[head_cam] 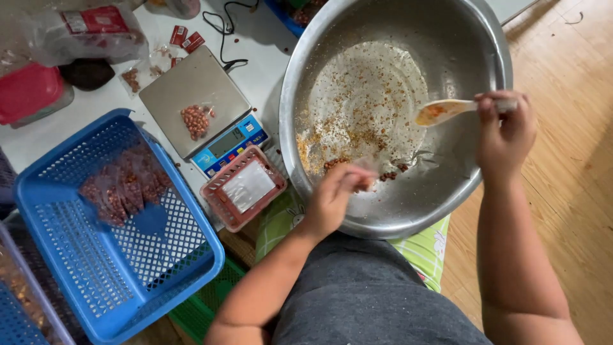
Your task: The person scoops small reddish-brown seeds from a large metal bowl into small clear plastic bags using a white plastic spoon. Each filled bag is placed on a digital scale to check the weight, then moved to a blue basket. The process repeats continuously throughout the clip.
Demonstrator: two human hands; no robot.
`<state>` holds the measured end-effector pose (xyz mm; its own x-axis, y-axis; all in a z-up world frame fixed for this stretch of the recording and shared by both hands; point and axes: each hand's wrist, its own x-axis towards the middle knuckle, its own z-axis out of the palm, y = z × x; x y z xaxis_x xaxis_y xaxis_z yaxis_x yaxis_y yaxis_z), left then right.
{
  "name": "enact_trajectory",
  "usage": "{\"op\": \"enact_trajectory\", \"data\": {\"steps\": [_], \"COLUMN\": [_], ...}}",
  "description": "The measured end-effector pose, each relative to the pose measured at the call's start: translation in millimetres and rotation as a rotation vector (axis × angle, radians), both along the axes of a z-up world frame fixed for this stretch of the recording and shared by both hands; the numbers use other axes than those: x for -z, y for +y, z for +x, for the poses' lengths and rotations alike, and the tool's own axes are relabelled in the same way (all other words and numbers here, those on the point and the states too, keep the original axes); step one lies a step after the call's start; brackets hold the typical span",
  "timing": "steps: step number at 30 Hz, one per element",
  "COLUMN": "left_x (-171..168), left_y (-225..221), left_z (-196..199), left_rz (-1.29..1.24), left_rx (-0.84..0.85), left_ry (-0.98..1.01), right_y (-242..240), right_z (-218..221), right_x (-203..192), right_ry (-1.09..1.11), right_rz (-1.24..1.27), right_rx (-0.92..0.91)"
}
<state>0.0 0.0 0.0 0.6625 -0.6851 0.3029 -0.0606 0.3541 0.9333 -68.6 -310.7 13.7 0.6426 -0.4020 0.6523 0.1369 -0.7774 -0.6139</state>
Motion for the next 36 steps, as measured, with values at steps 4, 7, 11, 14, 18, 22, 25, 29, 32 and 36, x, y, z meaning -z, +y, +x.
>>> {"op": "enact_trajectory", "data": {"steps": [4, 7, 11, 14, 18, 22, 25, 29, 32, 36], "left_x": [-4.6, 25.3, 35.0, 21.7, -79.4, -36.0, -44.5, -9.8, 10.0, 35.7], "left_y": [30.3, 28.9, 11.9, 10.9, 21.7, 28.2, 17.1, 32.3, 26.4, 37.2], "left_z": [1.7, -8.0, -1.4, 29.1, 22.5, 62.8, 86.7, 101.6, 120.4, 119.2], "left_rz": [0.044, 0.223, 0.063, 0.075, -0.099, 0.242, -0.004, 0.0, -0.006, 0.059], "left_rx": [-0.333, -0.784, -0.722, -0.745, -0.455, -0.666, -0.614, -0.694, -0.729, -0.791], "left_ry": [-0.376, -0.621, -0.063, -0.111, -0.272, -0.472, -0.272, -0.309, -0.31, -0.275], "right_y": [-89.9, -130.7, -126.5, -99.6, -32.7, -20.2, -13.3, -0.6, -2.1, 9.2], "right_z": [-11.7, -27.3, -35.8, -50.4, -72.3, -89.8, -73.5, -79.5, -63.0, -71.4], "right_x": [80.1, 130.9, 153.7, 146.8, 130.6, 194.8, 183.6, 193.2, 186.9, 200.2], "right_ry": [0.185, 0.3, 0.298, 0.205, 0.144, -0.092, -0.221, -0.237, -0.252, -0.108], "right_rz": [0.412, 0.497, 0.711, 0.667, 0.895, 0.739, 0.913, 0.819, 0.773, 0.825], "right_rx": [0.268, 0.372, 0.274, 0.387, 0.577, 0.598, 0.542, 0.487, 0.476, 0.471]}}
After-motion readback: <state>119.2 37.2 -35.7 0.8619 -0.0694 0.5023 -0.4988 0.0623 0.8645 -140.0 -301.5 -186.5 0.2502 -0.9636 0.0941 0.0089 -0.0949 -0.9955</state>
